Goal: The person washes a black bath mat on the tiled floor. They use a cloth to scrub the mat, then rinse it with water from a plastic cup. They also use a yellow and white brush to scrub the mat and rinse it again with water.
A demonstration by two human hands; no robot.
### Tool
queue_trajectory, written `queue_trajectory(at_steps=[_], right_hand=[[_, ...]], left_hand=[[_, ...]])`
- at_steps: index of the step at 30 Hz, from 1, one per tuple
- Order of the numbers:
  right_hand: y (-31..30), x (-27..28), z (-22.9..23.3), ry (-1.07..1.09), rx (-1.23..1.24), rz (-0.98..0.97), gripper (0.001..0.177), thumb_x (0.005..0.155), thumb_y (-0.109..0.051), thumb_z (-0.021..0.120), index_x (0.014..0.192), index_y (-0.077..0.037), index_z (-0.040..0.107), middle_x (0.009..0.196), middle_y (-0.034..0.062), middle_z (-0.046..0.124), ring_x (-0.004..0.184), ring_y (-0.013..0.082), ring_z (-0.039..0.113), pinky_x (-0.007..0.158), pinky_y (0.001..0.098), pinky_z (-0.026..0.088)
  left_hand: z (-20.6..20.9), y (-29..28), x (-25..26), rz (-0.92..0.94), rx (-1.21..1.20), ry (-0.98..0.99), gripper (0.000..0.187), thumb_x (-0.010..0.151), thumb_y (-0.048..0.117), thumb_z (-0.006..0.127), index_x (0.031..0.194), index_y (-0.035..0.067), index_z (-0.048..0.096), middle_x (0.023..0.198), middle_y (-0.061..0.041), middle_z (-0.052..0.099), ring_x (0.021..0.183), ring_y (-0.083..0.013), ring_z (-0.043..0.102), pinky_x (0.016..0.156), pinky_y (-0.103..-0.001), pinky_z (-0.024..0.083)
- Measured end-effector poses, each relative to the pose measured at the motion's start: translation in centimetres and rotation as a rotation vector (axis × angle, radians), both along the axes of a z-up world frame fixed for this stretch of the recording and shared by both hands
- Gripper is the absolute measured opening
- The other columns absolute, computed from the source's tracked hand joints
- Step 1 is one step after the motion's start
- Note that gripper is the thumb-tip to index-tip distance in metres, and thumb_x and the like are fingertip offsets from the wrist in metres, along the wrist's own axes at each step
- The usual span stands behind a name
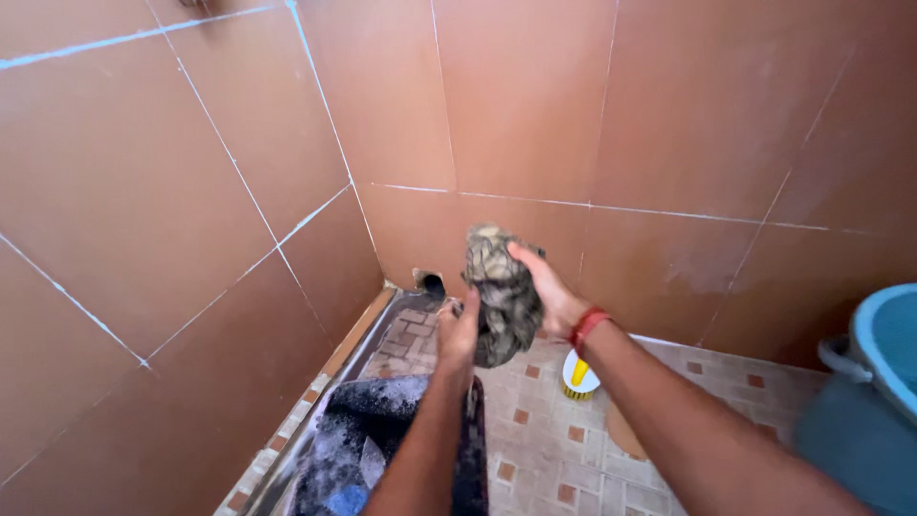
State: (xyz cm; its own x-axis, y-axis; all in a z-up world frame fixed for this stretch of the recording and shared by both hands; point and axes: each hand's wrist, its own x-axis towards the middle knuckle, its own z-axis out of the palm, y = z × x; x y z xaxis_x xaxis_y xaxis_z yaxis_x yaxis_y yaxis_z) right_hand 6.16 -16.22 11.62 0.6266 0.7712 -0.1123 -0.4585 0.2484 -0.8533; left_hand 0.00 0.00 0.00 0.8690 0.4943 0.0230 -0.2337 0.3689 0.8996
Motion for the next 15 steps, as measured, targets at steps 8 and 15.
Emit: queue_trajectory(at_steps=[8,15], right_hand=[[-7.6,-6.1,7.6,-0.213,-0.592,-0.078,0.089,0.083,-0.072,0.051,0.153,-0.018,0.046,0.157,0.0044,0.054,0.144,0.0262,0.045,0.118,0.0479,0.031],[-8.8,-11.5,11.8,-0.431,-0.63,-0.114,0.082,0.089,-0.064,0.062,0.143,-0.003,0.052,0.142,0.0158,0.064,0.13,0.0262,0.061,0.106,0.0445,0.051]], left_hand=[[10.3,0.7,-8.8,-0.081,1.038,0.504,0.142,0.072,0.023,0.102,0.164,0.014,-0.005,0.154,-0.037,0.014,0.143,-0.0407,0.03,0.105,-0.044,0.039],[15.1,-3.9,-9.4,-0.355,0.629,-0.096,0.051,0.079,0.009,0.083,0.129,0.002,0.072,0.113,-0.014,0.078,0.098,-0.0236,0.074,0.084,-0.037,0.062]])
